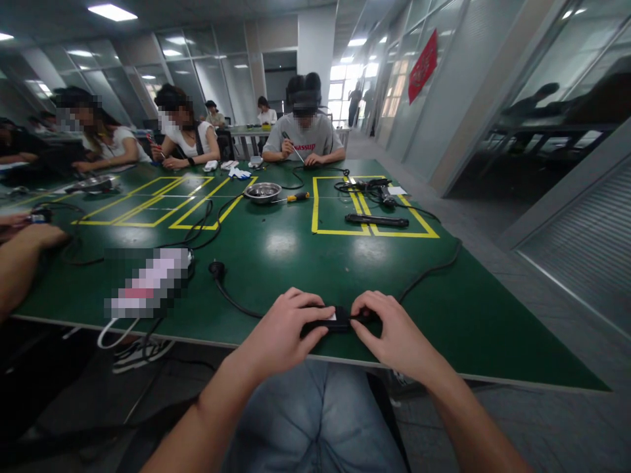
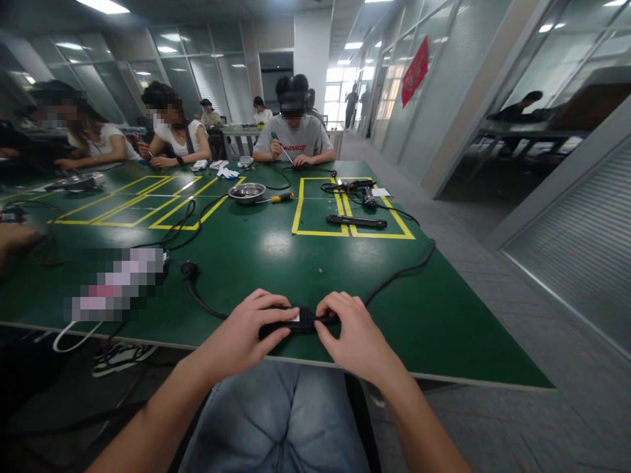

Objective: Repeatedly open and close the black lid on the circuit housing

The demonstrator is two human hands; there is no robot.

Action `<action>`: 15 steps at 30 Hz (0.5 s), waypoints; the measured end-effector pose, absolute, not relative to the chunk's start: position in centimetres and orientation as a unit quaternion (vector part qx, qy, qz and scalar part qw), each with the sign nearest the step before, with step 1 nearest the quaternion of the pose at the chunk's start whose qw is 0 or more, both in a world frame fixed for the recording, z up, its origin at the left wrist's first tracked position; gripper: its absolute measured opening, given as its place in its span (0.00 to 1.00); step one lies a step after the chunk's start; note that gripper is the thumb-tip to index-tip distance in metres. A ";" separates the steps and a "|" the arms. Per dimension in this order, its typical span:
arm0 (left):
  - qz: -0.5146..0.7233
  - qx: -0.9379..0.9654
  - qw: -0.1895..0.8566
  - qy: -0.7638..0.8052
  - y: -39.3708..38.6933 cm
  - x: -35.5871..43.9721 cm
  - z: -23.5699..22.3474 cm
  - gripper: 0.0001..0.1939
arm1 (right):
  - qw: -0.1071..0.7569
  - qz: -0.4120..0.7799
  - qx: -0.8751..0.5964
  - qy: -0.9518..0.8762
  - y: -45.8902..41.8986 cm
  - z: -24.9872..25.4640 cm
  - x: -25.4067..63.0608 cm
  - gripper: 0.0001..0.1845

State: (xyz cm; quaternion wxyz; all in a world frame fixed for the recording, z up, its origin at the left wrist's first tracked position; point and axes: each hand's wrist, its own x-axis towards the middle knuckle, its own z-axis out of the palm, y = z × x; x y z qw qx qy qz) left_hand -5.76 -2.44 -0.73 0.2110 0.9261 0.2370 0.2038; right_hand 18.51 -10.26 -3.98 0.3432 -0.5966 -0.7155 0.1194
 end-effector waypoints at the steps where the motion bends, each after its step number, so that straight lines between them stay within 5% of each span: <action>1: 0.200 0.928 0.205 0.239 -2.5 -5.8 -0.8 0.19 | 0.344 0.117 -0.598 -0.715 -10.3 -4.0 18.5 0.04; 15: 0.241 0.889 0.175 0.348 1.4 -4.0 -1.2 0.11 | 0.325 0.113 -0.606 -0.717 -10.0 -3.8 18.1 0.04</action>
